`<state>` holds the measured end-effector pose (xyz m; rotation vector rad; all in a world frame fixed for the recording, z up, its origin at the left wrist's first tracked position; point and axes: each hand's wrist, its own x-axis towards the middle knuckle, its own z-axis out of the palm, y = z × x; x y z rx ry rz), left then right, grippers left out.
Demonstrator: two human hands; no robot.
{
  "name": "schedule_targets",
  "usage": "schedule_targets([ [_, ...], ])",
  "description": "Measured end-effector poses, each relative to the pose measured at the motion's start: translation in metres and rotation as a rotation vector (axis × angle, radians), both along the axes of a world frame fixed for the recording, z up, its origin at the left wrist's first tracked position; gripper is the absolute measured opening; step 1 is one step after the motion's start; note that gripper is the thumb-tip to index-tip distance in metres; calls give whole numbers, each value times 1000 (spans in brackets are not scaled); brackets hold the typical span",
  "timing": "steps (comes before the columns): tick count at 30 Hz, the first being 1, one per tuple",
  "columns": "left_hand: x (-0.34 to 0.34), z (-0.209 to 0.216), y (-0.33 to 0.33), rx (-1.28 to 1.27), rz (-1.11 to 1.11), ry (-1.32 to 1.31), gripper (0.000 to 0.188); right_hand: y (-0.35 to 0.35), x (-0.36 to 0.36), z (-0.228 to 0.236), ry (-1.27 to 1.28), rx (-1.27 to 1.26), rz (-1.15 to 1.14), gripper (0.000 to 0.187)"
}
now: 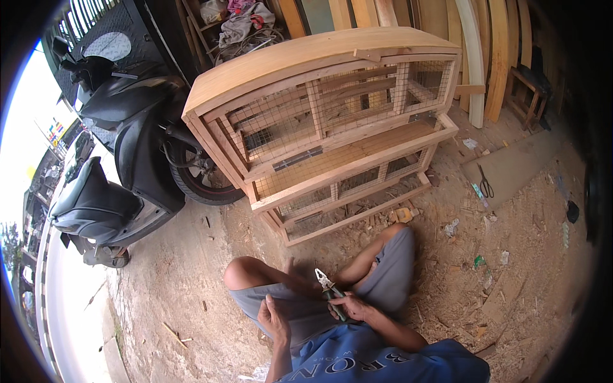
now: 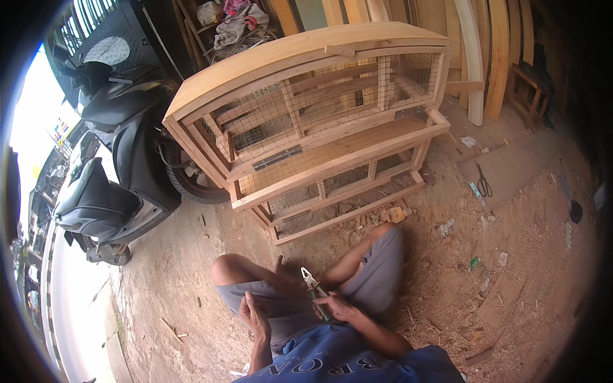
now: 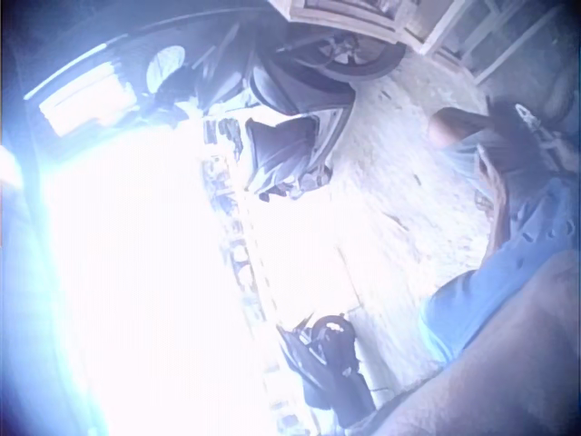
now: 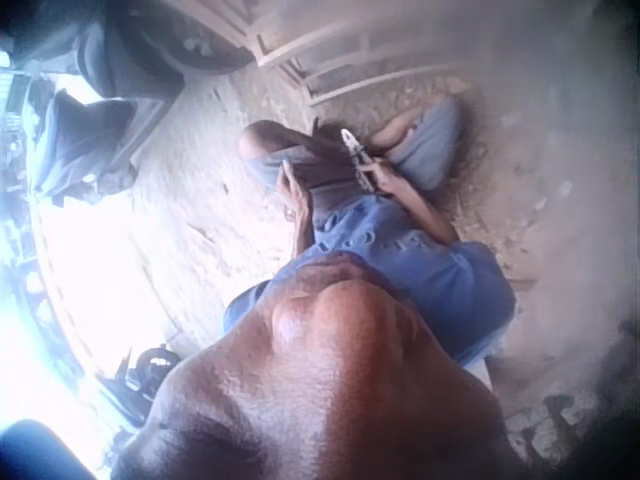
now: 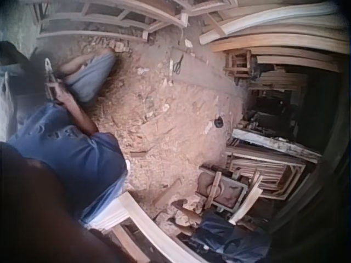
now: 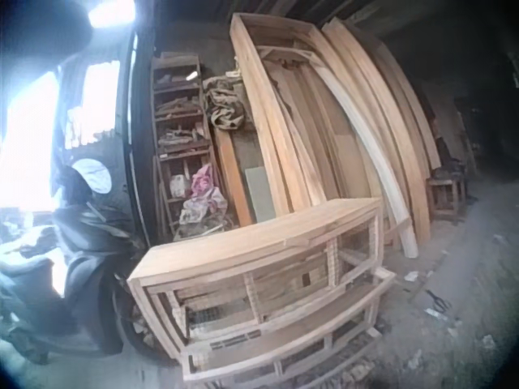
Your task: The person uses pliers to bend and secure wire staples into the wooden frame of a cage-like structure. They repeatedly position the wire and press it into the wood, working along the frame edges.
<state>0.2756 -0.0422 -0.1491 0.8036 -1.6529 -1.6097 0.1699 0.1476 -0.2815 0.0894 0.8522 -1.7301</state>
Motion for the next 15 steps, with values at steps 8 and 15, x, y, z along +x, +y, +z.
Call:
schedule_targets([
  [8,-33,73,-1,77,21,510,42,24,9,80,253,30,-127,32],
  [15,-113,130,34,91,-448,595,34,74,-30,260,1119,223,-303,42],
])
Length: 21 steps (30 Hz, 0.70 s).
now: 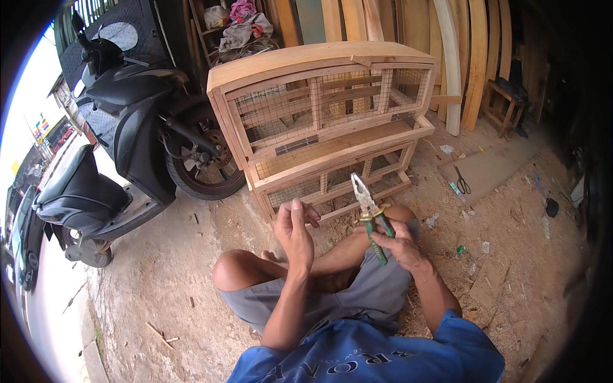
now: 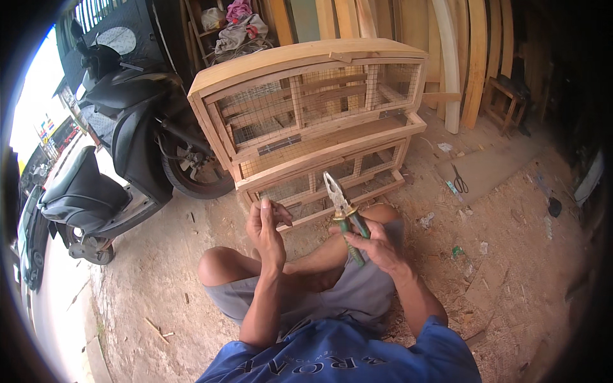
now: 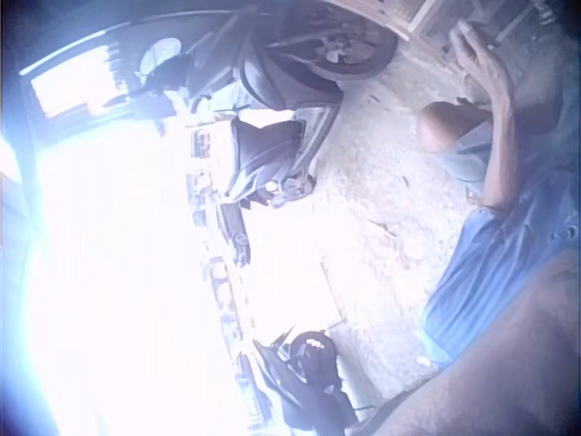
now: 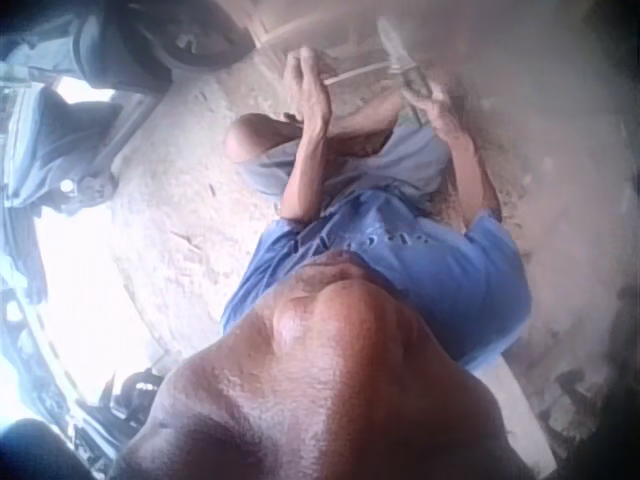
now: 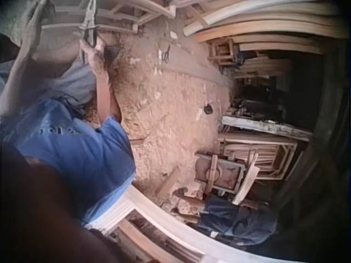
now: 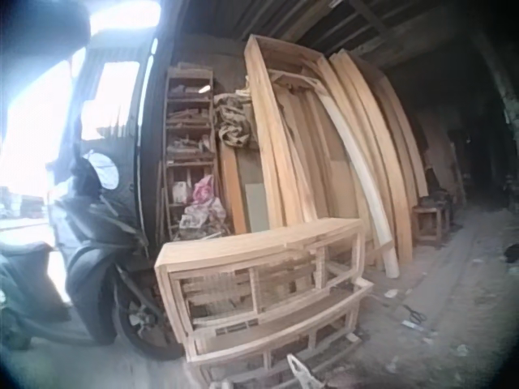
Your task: The person uses pliers to bend and secure wire staples into the wooden frame of a cage-like structure. They repeatedly position the wire and press it into the wood, working along the frame edges.
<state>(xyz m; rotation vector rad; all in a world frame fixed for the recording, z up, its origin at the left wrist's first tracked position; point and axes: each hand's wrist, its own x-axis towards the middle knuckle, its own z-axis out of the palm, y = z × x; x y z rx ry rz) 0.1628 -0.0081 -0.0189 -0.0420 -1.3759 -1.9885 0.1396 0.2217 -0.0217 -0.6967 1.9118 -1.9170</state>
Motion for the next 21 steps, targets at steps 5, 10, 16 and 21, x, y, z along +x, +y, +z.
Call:
schedule_targets([
  [5,-79,35,19,-246,-269,-160,34,18,-14,107,93,-66,-236,34],
  [10,-127,38,44,-688,-431,-245,32,26,-45,148,-78,29,-67,29],
  [16,-155,-4,29,-1167,-457,-337,31,12,-69,119,-286,1,-1,34],
  [21,-186,-9,-10,-1364,-518,-410,27,-22,-121,98,-215,204,53,22],
])
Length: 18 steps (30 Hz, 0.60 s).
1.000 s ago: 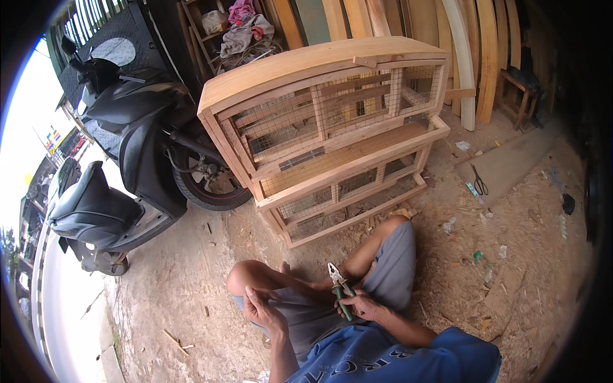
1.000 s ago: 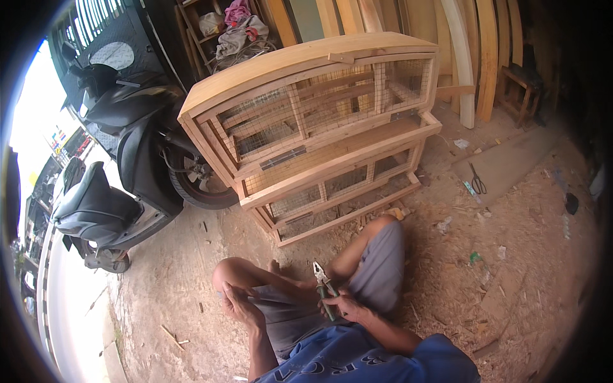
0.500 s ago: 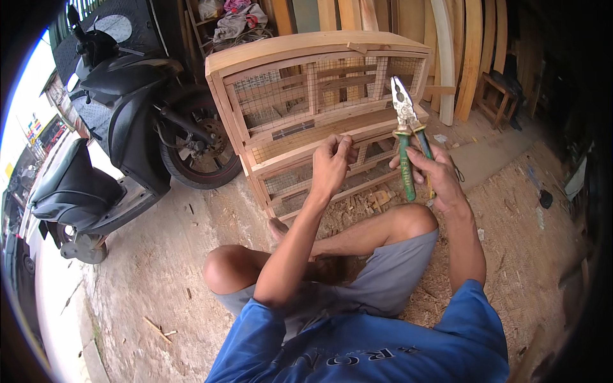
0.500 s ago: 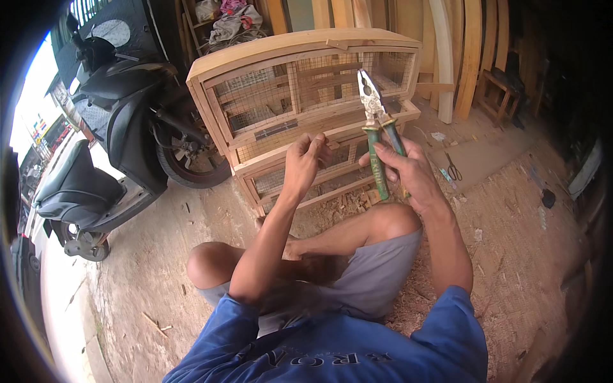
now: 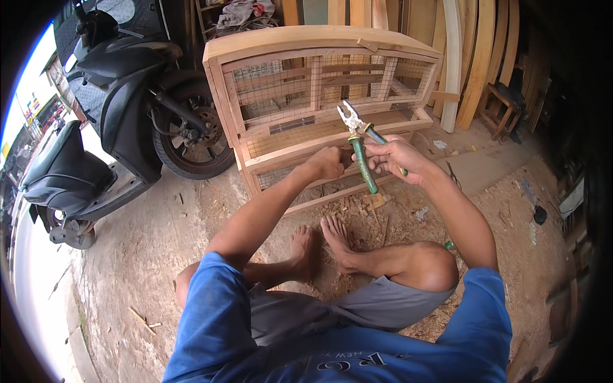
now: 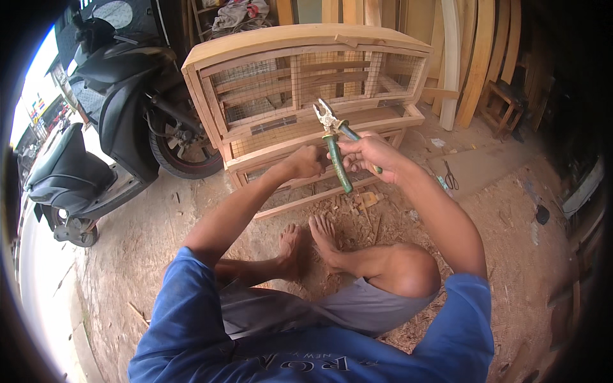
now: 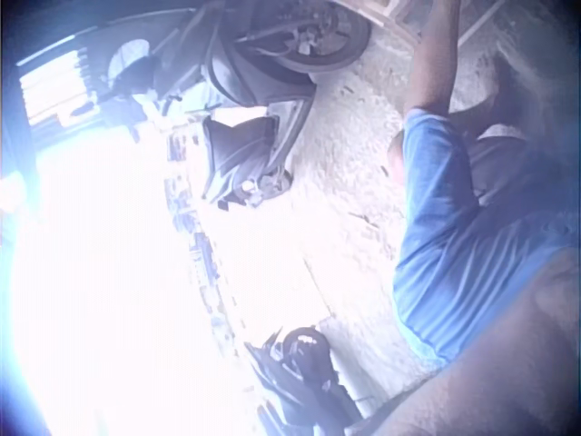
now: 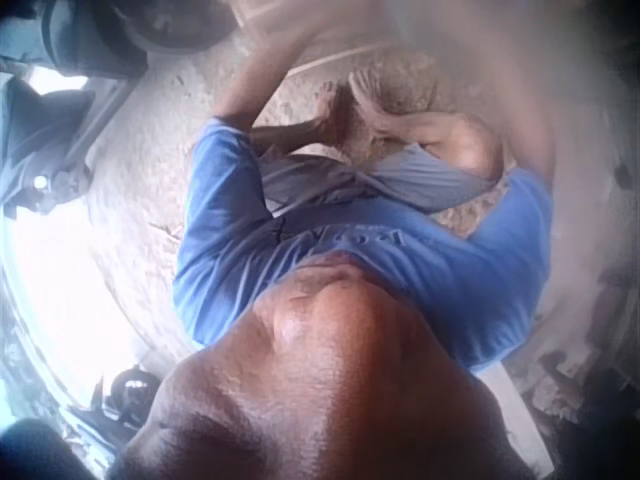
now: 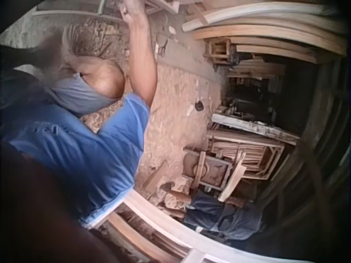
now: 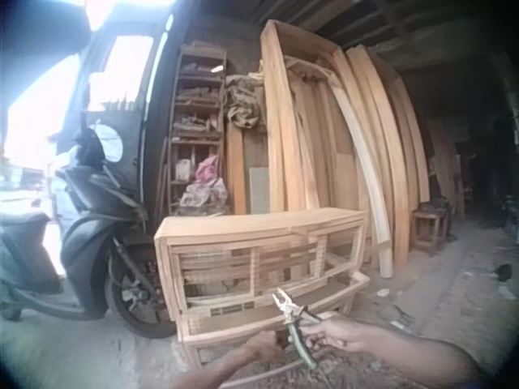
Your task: The person uses pliers to bend and secure wire staples into the wooden frame of a cage-like structure. They repeatedly position the wire and press it into the wood, working along the frame edges.
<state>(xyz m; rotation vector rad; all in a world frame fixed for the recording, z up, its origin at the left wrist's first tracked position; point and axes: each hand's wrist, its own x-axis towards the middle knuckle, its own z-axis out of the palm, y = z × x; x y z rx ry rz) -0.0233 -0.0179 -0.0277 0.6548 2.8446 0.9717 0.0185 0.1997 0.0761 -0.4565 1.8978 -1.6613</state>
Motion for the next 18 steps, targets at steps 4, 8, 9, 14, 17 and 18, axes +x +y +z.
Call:
schedule_targets([
  [4,4,8,-7,624,155,-436,35,-25,-40,-8,108,188,-47,27],
  [8,24,14,10,1176,132,-605,53,-29,-64,-14,57,112,-28,34],
  [9,25,17,14,1173,182,-618,58,-27,-71,-15,51,117,-19,33],
  [14,18,41,13,1080,232,-572,81,-25,-85,-22,193,179,76,27],
  [17,15,47,20,1068,199,-542,87,-24,-84,-19,236,270,40,22],
  [18,14,47,18,1003,183,-576,90,-23,-80,-18,275,247,2,19],
])
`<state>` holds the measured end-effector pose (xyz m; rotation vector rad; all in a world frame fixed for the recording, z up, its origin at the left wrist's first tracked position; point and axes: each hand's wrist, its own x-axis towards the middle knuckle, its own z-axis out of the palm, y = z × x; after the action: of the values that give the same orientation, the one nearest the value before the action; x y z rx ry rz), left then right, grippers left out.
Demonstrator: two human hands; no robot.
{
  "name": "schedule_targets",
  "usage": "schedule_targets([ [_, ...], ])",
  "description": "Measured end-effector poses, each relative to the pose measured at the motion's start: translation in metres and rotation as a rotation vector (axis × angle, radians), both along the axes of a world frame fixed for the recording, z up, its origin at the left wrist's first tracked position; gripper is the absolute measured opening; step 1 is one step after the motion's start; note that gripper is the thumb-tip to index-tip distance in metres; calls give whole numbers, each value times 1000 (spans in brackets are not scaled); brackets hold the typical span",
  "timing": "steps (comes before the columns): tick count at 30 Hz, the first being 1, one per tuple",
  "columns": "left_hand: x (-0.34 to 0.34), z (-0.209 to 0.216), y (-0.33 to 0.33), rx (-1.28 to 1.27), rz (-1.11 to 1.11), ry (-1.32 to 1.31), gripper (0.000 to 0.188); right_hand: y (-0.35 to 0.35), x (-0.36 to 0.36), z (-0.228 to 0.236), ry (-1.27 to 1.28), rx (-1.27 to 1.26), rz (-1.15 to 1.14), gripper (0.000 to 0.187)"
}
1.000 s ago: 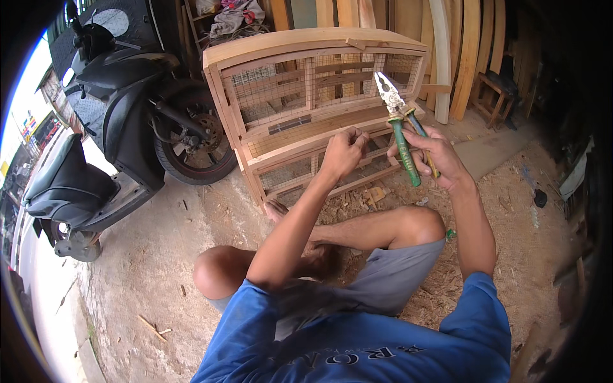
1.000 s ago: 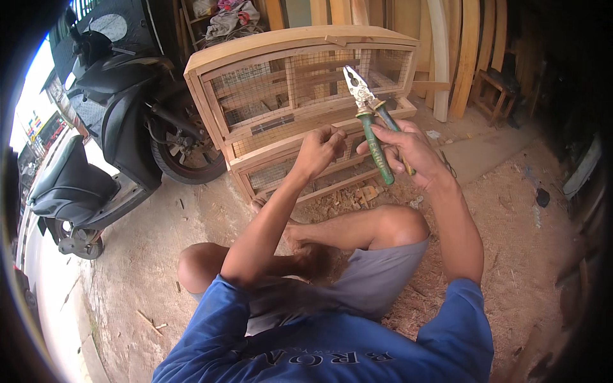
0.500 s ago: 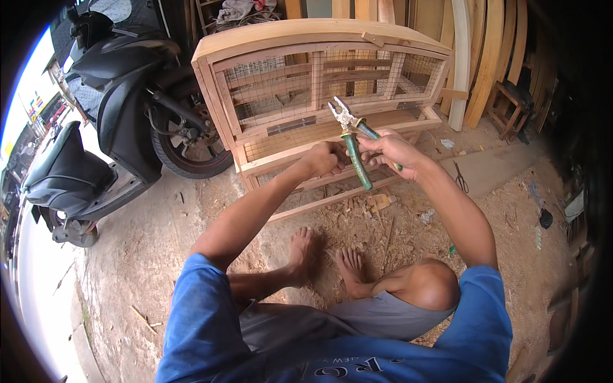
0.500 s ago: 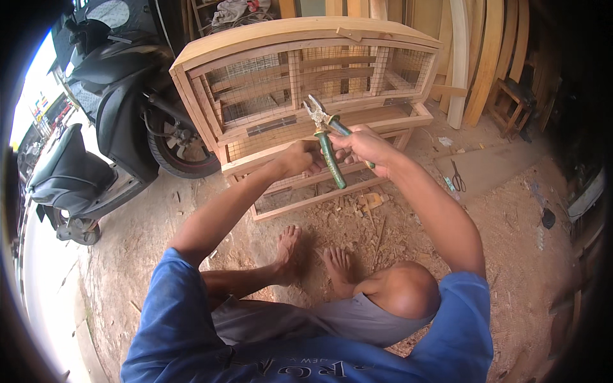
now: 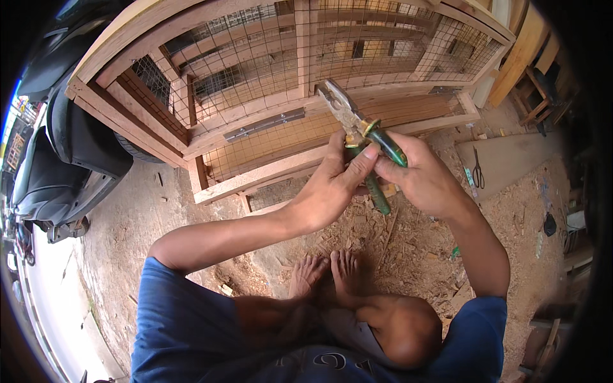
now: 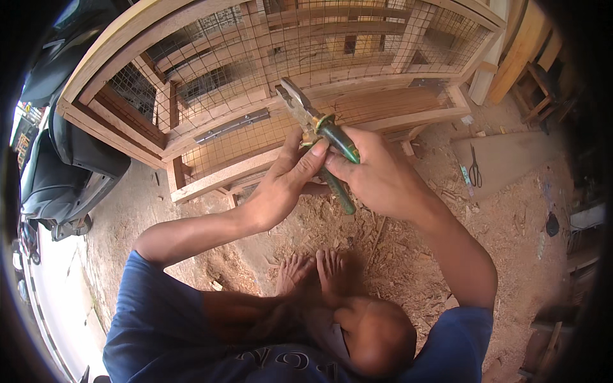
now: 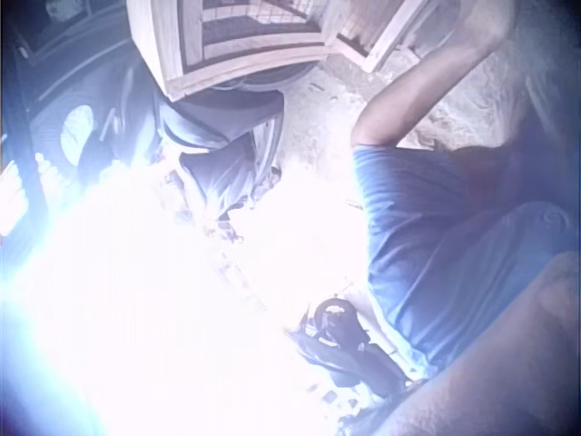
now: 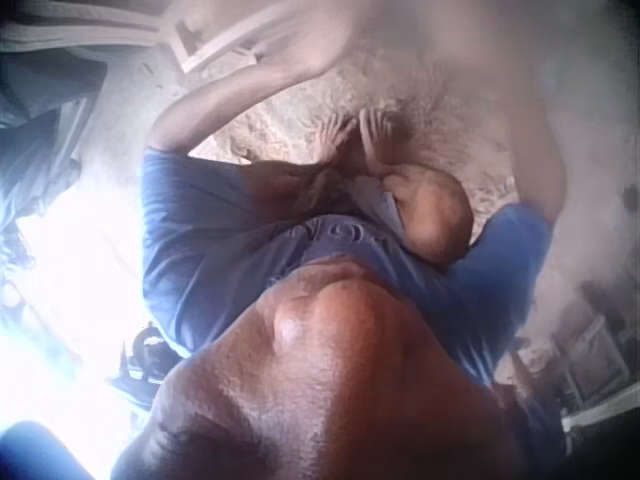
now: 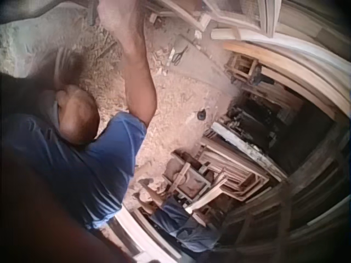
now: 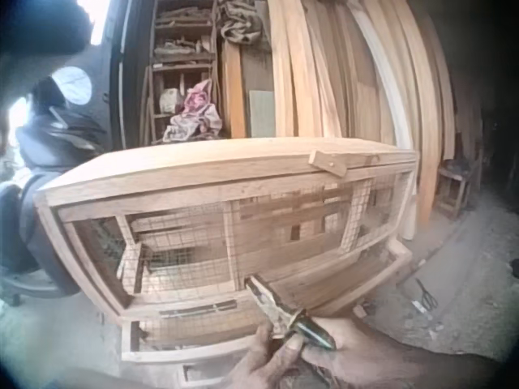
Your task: The person uses pliers to bend and secure wire staples into the wooden frame of a cage-like structure. They repeatedly position the wire and press it into the wood, working along the frame edges.
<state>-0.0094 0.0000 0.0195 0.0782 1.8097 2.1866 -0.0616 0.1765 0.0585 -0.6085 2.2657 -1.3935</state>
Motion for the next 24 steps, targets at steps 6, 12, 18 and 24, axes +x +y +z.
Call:
schedule_targets([
  [6,-15,2,4,148,15,-7,82,-6,-2,21,-7,1,-21,18],
  [12,-16,6,6,68,-27,-15,80,-8,8,40,-35,104,-39,24],
  [18,-17,8,6,175,28,36,72,-14,5,42,12,193,-77,34],
  [24,-14,0,6,223,-90,-5,68,-15,14,38,35,207,-90,38],
])
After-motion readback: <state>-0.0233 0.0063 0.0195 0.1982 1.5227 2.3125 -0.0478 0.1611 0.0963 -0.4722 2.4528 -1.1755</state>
